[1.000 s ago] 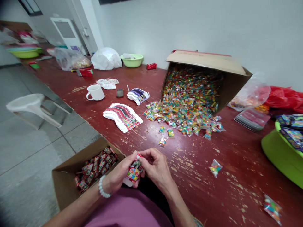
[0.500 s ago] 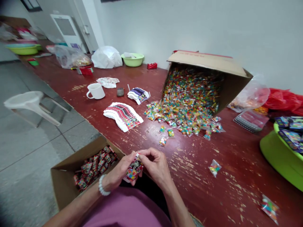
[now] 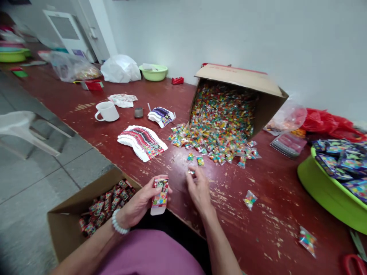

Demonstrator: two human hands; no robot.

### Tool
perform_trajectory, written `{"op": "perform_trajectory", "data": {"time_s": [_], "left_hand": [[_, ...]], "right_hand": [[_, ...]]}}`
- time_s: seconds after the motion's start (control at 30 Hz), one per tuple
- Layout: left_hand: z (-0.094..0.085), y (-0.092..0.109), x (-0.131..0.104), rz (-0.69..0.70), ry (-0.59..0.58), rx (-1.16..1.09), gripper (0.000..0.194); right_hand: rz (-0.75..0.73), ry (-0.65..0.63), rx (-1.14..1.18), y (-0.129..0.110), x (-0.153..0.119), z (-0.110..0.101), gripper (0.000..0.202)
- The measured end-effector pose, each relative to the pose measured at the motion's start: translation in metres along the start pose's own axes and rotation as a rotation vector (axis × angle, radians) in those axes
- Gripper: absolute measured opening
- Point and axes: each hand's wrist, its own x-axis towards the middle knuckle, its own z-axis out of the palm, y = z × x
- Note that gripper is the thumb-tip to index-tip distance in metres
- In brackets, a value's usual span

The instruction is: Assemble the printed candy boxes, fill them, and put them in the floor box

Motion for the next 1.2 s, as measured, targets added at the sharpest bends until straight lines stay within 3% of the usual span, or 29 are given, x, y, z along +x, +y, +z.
{"op": "perform_trajectory", "data": {"time_s": [0.13,0.33,0.5,0.63,0.7,0.8,0.9,1.07,1.2], "left_hand": [[-0.011,0.008,0.002,0.04,0.054,0.061,0.038],[-0.022,0.017,0.004,0.126,0.156,0.044,0.061],[-0.024,0.025,0.01,0.15,0.223,0.134,0.05],[-0.025,0.023,0.012,0.181,0.255,0.163,0.045],[-0.023,0.023,0.01,0.18,0.264,0.131,0.044],[-0.019,0.021,0.005,0.121,0.219,0.043,0.046],[-0.013,0.014,0.0,0.033,0.078,-0.048,0.048],[-0.003,-0.002,-0.004,-0.152,-0.211,-0.005,0.051],[0.001,0.0,-0.003,-0.127,-0.212,0.112,0.05]], "right_hand": [[0.051,0.069,-0.07,0.026,0.033,-0.004,0.041],[0.183,0.001,0.044,0.032,0.035,-0.001,0.03],[0.301,-0.071,0.309,0.005,0.009,-0.009,0.04],[0.383,-0.018,0.74,-0.024,-0.02,-0.005,0.051],[0.393,0.022,0.801,-0.033,-0.029,0.0,0.05],[0.353,0.095,0.737,-0.038,-0.033,0.01,0.044],[0.299,0.109,0.658,-0.04,-0.033,0.013,0.04],[0.11,-0.124,0.322,-0.045,-0.033,0.0,0.03],[-0.022,-0.196,0.139,-0.05,-0.032,-0.017,0.027]]}}
